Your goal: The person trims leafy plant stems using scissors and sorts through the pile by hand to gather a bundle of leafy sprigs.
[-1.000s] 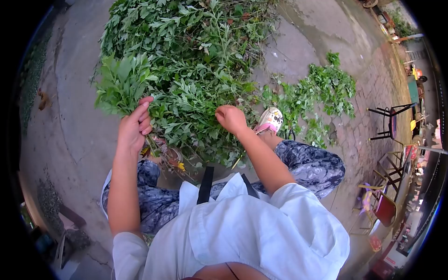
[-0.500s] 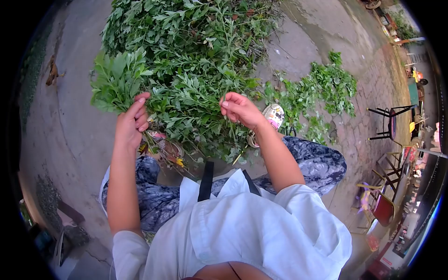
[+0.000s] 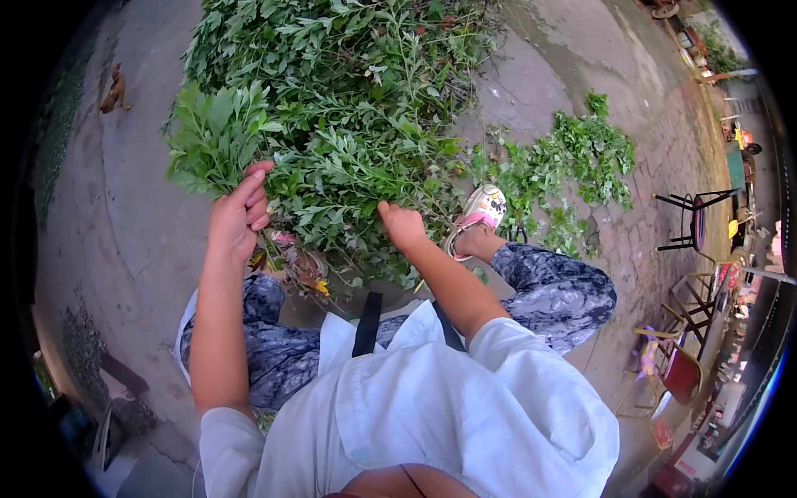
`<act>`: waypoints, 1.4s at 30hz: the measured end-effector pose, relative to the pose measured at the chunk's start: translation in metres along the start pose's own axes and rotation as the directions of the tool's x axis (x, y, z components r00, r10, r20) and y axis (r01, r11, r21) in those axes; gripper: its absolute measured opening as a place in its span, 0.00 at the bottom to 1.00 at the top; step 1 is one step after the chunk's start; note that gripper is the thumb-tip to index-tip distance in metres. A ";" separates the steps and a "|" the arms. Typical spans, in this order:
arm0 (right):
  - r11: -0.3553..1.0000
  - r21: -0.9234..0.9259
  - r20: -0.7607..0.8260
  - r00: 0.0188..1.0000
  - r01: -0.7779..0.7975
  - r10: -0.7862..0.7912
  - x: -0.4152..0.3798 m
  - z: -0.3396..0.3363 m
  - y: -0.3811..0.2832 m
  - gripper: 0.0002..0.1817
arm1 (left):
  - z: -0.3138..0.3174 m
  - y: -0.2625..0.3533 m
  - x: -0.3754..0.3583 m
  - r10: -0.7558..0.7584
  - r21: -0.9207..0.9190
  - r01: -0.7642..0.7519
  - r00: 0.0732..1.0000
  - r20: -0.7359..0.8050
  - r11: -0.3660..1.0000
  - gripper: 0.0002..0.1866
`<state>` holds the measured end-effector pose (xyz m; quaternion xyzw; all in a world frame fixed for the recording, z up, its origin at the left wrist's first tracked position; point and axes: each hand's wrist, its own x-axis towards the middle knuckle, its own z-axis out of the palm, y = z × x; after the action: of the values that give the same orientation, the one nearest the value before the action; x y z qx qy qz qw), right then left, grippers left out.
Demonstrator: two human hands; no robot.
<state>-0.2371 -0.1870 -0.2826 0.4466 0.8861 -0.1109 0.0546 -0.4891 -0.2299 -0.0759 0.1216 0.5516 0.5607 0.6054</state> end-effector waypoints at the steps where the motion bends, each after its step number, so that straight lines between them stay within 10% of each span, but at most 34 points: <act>1: 1.000 -0.002 0.000 1.000 0.002 -0.002 0.001 0.001 0.001 0.07 | -0.001 0.000 0.000 0.002 0.000 -0.002 1.000 0.003 1.000 0.12; 7: 0.998 -0.036 0.076 0.996 0.043 -0.040 -0.001 -0.009 0.006 0.02 | -0.003 0.001 -0.003 0.011 -0.005 -0.011 1.000 0.005 1.000 0.12; 13: 0.926 0.345 -0.194 0.977 0.150 -0.086 -0.002 -0.053 0.008 0.06 | -0.003 0.003 -0.005 0.011 -0.031 -0.011 1.000 -0.010 0.999 0.11; 15: 0.422 0.906 0.025 0.999 -0.037 0.036 0.008 -0.070 0.016 0.06 | -0.005 0.004 -0.005 0.012 -0.052 -0.013 1.000 -0.020 0.999 0.10; 16: 0.005 0.972 0.235 0.972 -0.235 0.013 0.009 -0.095 0.017 0.05 | -0.006 0.004 -0.005 0.018 -0.032 -0.018 1.000 -0.012 0.999 0.11; 18: -0.264 0.930 0.245 0.967 -0.256 -0.074 0.008 -0.124 0.017 0.05 | -0.007 0.002 -0.003 0.023 -0.011 -0.023 1.000 -0.002 1.000 0.12; 19: -0.263 0.931 0.243 0.967 -0.254 -0.075 0.010 -0.127 0.015 0.05 | -0.006 0.002 -0.003 0.017 -0.015 -0.017 1.000 -0.008 1.000 0.12; 22: 0.287 0.929 0.293 0.939 -0.234 -0.180 0.026 -0.118 -0.003 0.07 | -0.006 0.001 -0.002 0.012 -0.031 -0.012 1.000 -0.010 0.999 0.11; 26: 0.831 0.543 -0.053 0.993 0.121 -0.110 0.059 -0.064 -0.048 0.08 | -0.007 0.002 -0.003 0.016 -0.064 -0.016 1.000 -0.002 0.998 0.11; 30: 0.974 0.224 0.037 0.998 0.045 -0.055 0.083 -0.043 -0.064 0.08 | -0.008 0.002 -0.003 0.015 -0.070 -0.015 1.000 -0.003 0.997 0.11; 38: 0.795 0.563 -0.147 0.974 0.225 -0.172 0.068 -0.152 -0.041 0.10 | -0.030 0.006 -0.006 0.052 -0.093 -0.055 0.998 -0.026 0.994 0.11; 40: 0.558 0.816 -0.075 0.985 0.150 -0.154 0.058 -0.201 -0.042 0.13 | -0.034 0.007 -0.007 0.056 -0.103 -0.060 0.997 -0.045 0.993 0.11; 42: 0.035 0.996 0.094 0.968 -0.088 -0.235 0.061 -0.220 -0.033 0.15 | -0.037 0.007 -0.008 0.053 -0.126 -0.061 0.996 -0.065 0.990 0.11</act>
<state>-0.2990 -0.1044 -0.0765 0.2963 0.5691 -0.7472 -0.1732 -0.5202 -0.2513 -0.0798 0.0809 0.5292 0.6156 0.5784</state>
